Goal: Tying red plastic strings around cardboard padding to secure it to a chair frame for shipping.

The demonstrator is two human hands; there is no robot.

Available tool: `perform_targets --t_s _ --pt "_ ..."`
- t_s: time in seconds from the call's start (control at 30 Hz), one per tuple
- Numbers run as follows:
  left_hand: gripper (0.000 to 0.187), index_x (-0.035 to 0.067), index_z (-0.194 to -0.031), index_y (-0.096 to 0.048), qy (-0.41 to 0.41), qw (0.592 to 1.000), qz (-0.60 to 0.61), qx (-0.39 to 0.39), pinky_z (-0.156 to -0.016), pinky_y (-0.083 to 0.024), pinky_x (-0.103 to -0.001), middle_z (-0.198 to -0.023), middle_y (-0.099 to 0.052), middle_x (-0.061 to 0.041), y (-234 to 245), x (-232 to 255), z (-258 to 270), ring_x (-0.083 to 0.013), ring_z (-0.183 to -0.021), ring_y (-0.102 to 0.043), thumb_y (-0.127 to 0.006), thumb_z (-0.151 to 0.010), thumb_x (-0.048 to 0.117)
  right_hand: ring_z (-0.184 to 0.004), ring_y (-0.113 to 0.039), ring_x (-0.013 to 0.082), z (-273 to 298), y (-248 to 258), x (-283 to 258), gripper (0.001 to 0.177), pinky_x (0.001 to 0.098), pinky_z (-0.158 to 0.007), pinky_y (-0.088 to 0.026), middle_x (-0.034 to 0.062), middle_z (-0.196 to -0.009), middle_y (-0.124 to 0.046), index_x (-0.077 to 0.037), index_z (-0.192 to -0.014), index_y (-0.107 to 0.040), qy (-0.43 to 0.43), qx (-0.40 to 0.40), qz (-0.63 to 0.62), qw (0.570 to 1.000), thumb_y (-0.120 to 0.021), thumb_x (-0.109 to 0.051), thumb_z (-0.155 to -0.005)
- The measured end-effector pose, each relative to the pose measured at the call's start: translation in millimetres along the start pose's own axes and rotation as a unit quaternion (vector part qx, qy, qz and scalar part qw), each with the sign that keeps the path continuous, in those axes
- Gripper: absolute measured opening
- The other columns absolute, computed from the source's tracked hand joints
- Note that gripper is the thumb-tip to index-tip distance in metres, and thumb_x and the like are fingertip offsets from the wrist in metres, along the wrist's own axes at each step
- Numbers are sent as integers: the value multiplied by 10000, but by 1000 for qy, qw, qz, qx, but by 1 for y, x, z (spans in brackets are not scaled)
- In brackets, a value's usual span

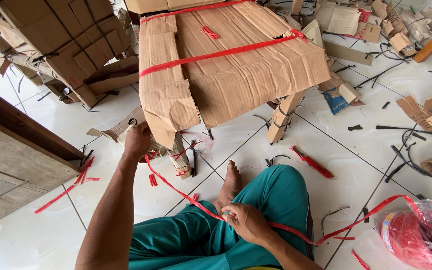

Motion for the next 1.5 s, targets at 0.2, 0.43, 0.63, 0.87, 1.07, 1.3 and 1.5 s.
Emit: perform_targets --t_s 0.2,0.43,0.63,0.87,1.07,1.3,1.5 --pt "177 7 -963 -704 -45 999 16 19 -565 -434 -478 -853 -757 -153 -1 14 -8 -293 -642 -584 -544 -893 36 -1008 -776 267 0 -4 -2 327 336 -758 -658 76 -1174 -774 -122 -1263 -692 10 6 -19 1000 -609 -304 -1003" --pt "249 58 -1058 -750 -35 997 -46 -48 -571 -514 -466 -1009 -771 -163 -19 14 -19 -311 -757 -711 -620 -845 49 -923 -755 221 -31 34 -11 535 321 -683 -592 105 -1112 -778 -173 -1348 -646 -64 66 -99 991 -478 -524 -982" --pt "200 0 -940 -771 -103 990 -65 -64 -778 -552 -631 -883 -731 -266 8 85 8 -524 -917 -682 -644 -815 92 -1077 -734 297 -98 69 0 628 346 -857 -655 150 -981 -775 -205 -1552 -421 -177 159 -287 928 -439 -556 -1032" --pt "272 6 -990 -747 -11 996 85 -30 -732 -526 -630 -864 -731 -245 -12 32 -4 -524 -926 -678 -700 -835 223 -508 -631 134 -128 49 -41 326 212 -413 -535 83 -687 -632 5 -1152 -713 -88 122 -342 928 -619 -272 -1008" --pt "329 -49 -1066 -660 4 998 65 19 -787 -474 -690 -911 -694 -333 39 100 22 -588 -963 -639 -624 -895 230 -439 -503 119 -143 61 -71 275 210 -354 -385 22 -580 -455 26 -1042 -691 -35 152 -436 886 -509 -181 -1057" --pt "213 -5 -1088 -688 68 964 230 115 -555 -465 -268 -708 -638 -76 76 69 13 -153 -629 -561 -579 -1030 168 -453 -433 104 -159 88 -137 199 210 -376 -350 -3 -577 -382 -31 -1030 -648 34 151 -576 802 -509 -171 -1046" --pt "474 -65 -1337 -481 22 918 385 93 -556 -344 -230 -805 -508 -65 101 152 111 -95 -655 -429 -589 -935 161 -476 -486 125 -114 84 -176 198 227 -403 -365 7 -578 -393 -39 -1065 -623 68 103 -549 827 -463 -155 -1058"
Point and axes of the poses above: each hand's wrist, its own z-axis away from the middle knuckle, its own y-axis out of the back of the hand, x = y × z, the point moved 9 cm from there along -z, towards the middle knuckle
